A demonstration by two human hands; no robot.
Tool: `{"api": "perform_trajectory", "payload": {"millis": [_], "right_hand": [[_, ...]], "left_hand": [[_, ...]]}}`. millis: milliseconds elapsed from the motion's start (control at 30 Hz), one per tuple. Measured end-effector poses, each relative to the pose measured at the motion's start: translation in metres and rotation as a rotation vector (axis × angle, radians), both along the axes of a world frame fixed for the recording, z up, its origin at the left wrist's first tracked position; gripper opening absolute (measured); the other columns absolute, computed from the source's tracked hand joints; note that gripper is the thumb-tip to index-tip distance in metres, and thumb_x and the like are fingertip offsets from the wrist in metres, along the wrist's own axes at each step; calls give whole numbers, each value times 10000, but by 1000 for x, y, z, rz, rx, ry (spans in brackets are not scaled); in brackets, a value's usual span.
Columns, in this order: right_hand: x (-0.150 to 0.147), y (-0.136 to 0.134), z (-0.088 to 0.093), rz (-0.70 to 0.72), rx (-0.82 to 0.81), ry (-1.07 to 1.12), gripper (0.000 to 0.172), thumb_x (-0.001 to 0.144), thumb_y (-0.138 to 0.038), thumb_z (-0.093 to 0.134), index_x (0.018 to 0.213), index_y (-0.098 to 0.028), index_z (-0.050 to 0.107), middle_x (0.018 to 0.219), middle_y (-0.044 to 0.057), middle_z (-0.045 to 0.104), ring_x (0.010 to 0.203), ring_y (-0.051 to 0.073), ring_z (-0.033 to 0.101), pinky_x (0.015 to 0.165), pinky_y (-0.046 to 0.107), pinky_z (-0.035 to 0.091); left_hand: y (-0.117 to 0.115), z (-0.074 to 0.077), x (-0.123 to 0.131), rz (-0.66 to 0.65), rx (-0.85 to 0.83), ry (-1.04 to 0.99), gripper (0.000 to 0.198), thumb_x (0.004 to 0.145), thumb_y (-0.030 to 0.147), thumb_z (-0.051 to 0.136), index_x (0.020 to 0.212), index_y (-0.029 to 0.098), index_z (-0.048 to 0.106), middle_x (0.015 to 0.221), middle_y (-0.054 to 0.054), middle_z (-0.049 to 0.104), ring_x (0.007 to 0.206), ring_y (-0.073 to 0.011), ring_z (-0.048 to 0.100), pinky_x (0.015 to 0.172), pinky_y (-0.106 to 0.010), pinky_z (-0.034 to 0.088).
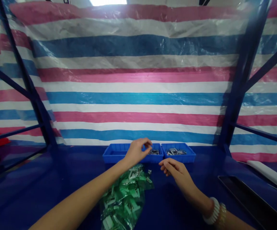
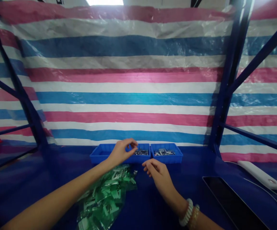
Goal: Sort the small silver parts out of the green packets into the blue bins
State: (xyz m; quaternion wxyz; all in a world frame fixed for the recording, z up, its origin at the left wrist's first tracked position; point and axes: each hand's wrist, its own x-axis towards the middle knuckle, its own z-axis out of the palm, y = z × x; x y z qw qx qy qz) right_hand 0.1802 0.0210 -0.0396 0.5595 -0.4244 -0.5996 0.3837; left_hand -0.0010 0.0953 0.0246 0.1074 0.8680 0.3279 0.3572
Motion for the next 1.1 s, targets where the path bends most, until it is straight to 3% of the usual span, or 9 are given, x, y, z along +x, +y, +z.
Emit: {"api": "perform_trajectory", "payload": {"millis": [100, 200, 333, 467, 667, 767, 833, 1000, 1100], "right_hand": [[-1, 0, 1, 6, 12, 1, 359, 825, -485, 574, 808, -152, 708, 685, 40, 645, 631, 164, 576, 578, 273, 455], [-2, -2, 2, 11, 12, 3, 346, 823, -468, 577, 797, -149, 708, 680, 39, 643, 629, 162, 577, 574, 272, 454], [-1, -2, 2, 7, 11, -4, 348, 814, -471, 577, 789, -150, 710, 674, 36, 643, 624, 159, 576, 572, 270, 451], [3, 0, 3, -20, 26, -3, 373, 810, -495, 578, 784, -146, 709, 680, 42, 649, 629, 161, 579, 580, 272, 462], [5, -2, 5, -102, 110, -101, 298, 854, -419, 546, 847, -159, 691, 734, 48, 662, 679, 183, 609, 613, 289, 485], [0, -11, 7, -87, 248, -250, 175, 860, -274, 541, 926, -179, 672, 848, 58, 672, 772, 196, 630, 687, 311, 500], [-4, -18, 9, -43, 325, -312, 179, 842, -189, 540, 973, -193, 662, 894, 60, 669, 797, 194, 635, 691, 308, 508], [-10, -30, 14, 21, 417, -349, 189, 847, -113, 534, 914, -213, 681, 848, 44, 673, 770, 173, 642, 675, 285, 516], [-9, -32, 17, -11, 442, -363, 131, 847, -138, 570, 891, -203, 676, 809, 39, 671, 715, 162, 637, 649, 274, 513]], "left_hand": [[-24, -16, -1, -28, -19, 198, 31, 729, 194, 668, 759, 192, 661, 677, -25, 670, 664, -193, 628, 667, -278, 452], [-38, -33, 4, 11, -27, 340, 129, 650, 206, 738, 742, 166, 656, 693, -76, 663, 735, -267, 638, 719, -341, 462], [-33, -46, 19, 60, -48, 423, 58, 663, 118, 678, 712, 137, 654, 764, -149, 675, 854, -343, 637, 827, -448, 438], [-26, -44, 23, 32, -104, 392, 89, 650, 53, 630, 665, 137, 653, 754, -150, 683, 857, -345, 647, 842, -462, 428], [-29, -34, 14, -56, -291, 129, 135, 620, 55, 630, 686, 163, 678, 729, -58, 715, 760, -237, 663, 753, -337, 477], [-39, -34, 8, -65, -444, -68, 93, 706, 132, 617, 777, 151, 674, 755, -57, 731, 727, -191, 679, 677, -281, 507], [-49, -35, 3, -62, -533, -176, 99, 758, 207, 617, 824, 142, 649, 784, -75, 737, 727, -180, 690, 660, -272, 516], [-75, -32, -4, -125, -1067, -682, 249, 647, 202, 773, 801, 151, 584, 661, -26, 692, 684, -143, 675, 671, -240, 492], [-79, -30, -5, -136, -1199, -810, 240, 648, 194, 782, 778, 139, 588, 653, -23, 668, 674, -129, 661, 693, -237, 482]]}}
